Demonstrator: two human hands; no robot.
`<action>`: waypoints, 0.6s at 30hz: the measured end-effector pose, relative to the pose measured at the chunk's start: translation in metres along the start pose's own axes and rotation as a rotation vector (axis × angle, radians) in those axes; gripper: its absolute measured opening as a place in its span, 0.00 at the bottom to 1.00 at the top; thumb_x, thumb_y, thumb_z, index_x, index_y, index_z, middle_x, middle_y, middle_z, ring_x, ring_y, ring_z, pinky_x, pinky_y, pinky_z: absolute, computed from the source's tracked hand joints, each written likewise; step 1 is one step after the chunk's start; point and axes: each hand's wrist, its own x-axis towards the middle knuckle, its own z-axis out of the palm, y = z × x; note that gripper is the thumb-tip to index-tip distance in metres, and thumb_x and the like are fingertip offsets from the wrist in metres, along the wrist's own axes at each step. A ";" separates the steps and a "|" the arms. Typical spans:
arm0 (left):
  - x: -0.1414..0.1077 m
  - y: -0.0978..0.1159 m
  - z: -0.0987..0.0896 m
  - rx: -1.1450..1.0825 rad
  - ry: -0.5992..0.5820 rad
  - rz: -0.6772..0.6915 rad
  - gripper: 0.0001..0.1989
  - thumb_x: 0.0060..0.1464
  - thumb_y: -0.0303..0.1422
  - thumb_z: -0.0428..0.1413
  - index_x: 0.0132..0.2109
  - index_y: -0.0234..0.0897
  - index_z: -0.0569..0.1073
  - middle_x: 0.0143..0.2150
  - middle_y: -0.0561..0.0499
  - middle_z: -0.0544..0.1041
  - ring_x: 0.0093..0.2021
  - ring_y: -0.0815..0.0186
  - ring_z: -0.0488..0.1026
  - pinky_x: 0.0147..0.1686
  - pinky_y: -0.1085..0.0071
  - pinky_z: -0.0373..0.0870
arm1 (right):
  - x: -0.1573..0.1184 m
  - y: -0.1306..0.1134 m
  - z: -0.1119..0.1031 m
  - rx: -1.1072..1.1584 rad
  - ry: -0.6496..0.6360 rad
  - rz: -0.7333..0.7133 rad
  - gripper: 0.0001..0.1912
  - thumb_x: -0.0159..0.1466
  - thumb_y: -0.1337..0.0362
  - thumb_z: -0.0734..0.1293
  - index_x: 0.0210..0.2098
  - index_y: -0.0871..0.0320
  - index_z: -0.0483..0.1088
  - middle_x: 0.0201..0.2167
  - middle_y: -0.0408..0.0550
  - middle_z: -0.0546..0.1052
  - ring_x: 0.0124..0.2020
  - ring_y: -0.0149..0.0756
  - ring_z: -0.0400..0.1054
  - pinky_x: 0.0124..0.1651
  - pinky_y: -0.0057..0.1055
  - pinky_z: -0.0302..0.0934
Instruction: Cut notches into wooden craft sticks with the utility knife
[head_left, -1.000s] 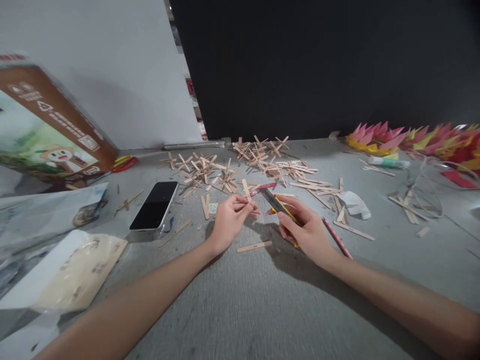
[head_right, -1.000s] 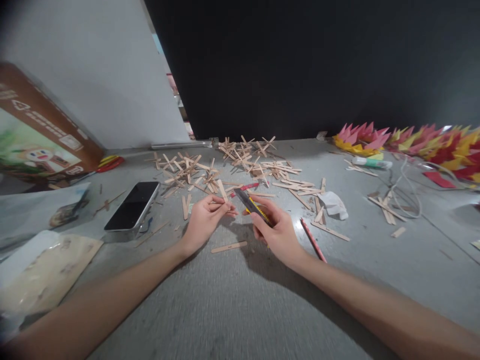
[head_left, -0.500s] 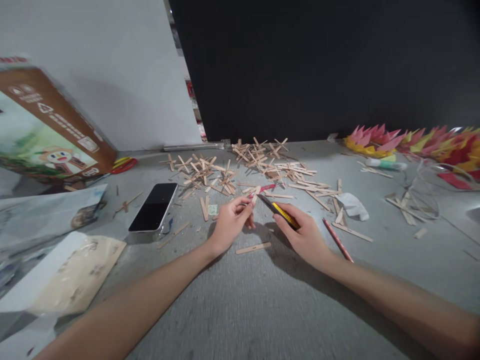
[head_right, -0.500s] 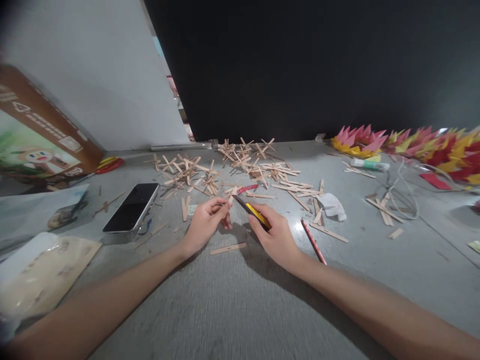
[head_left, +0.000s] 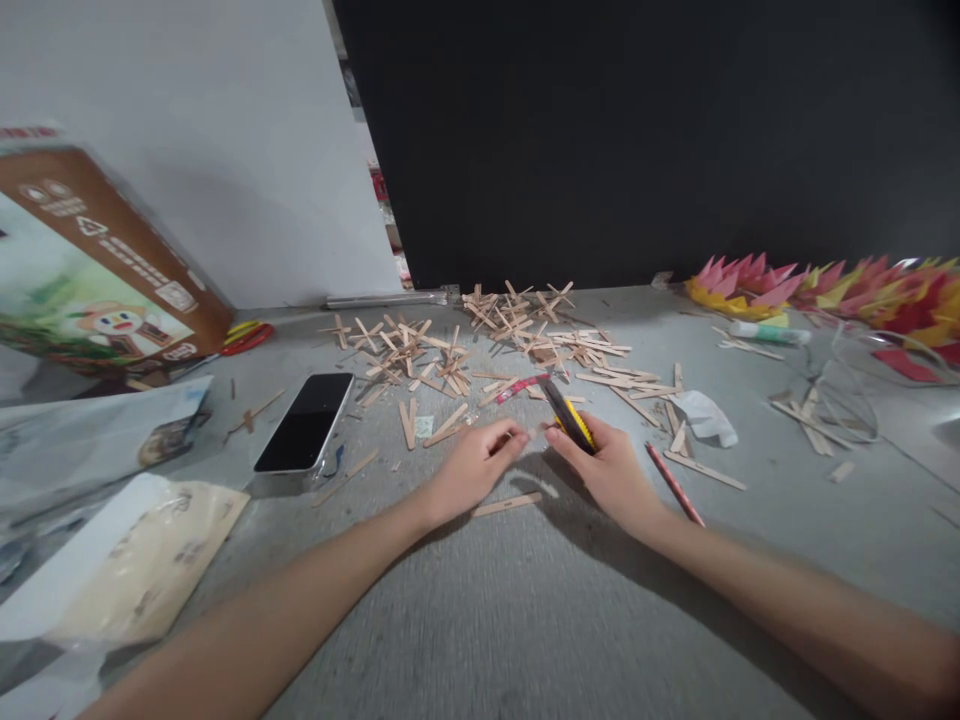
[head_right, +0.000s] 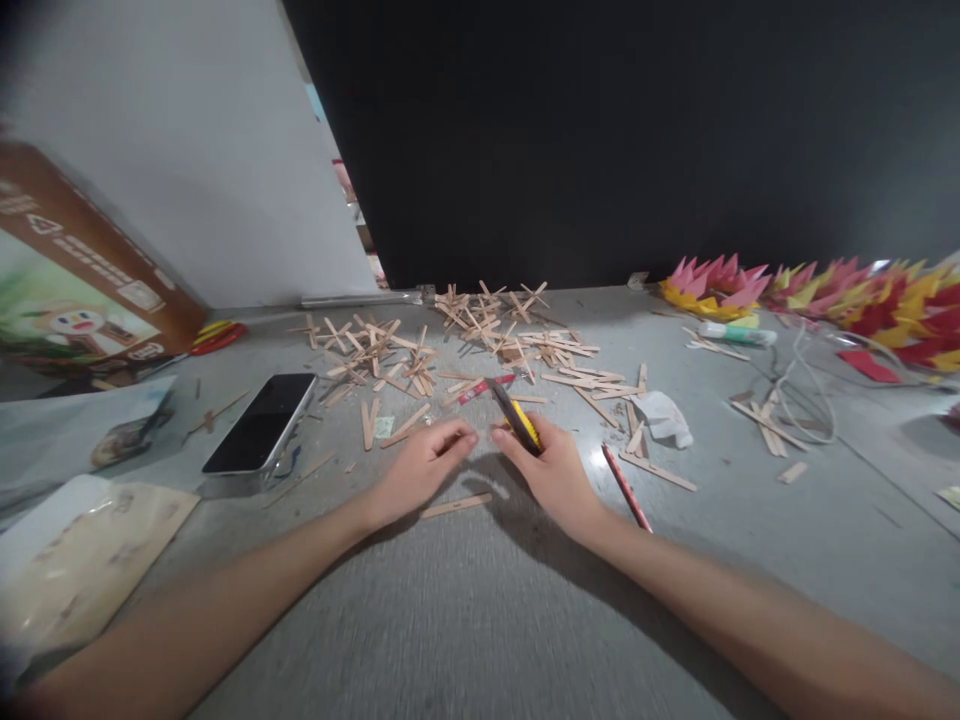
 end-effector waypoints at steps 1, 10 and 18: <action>-0.001 0.002 0.000 0.044 -0.040 0.019 0.19 0.71 0.47 0.49 0.37 0.38 0.70 0.29 0.56 0.69 0.31 0.68 0.65 0.34 0.72 0.59 | 0.001 0.001 0.000 0.028 -0.011 0.041 0.21 0.66 0.44 0.69 0.33 0.56 0.71 0.24 0.40 0.69 0.25 0.32 0.60 0.30 0.29 0.55; 0.000 0.005 0.001 0.021 -0.031 -0.012 0.19 0.70 0.45 0.49 0.33 0.39 0.64 0.27 0.57 0.62 0.29 0.68 0.60 0.32 0.71 0.56 | -0.001 0.000 0.000 0.137 0.044 0.156 0.24 0.64 0.44 0.72 0.28 0.54 0.61 0.18 0.35 0.58 0.19 0.27 0.49 0.22 0.28 0.44; 0.004 -0.010 0.003 -0.372 0.199 -0.174 0.22 0.67 0.51 0.52 0.32 0.41 0.61 0.20 0.62 0.55 0.19 0.72 0.59 0.22 0.74 0.56 | 0.009 0.011 -0.002 0.416 0.155 0.124 0.21 0.64 0.46 0.73 0.31 0.53 0.62 0.20 0.34 0.56 0.19 0.27 0.48 0.22 0.28 0.43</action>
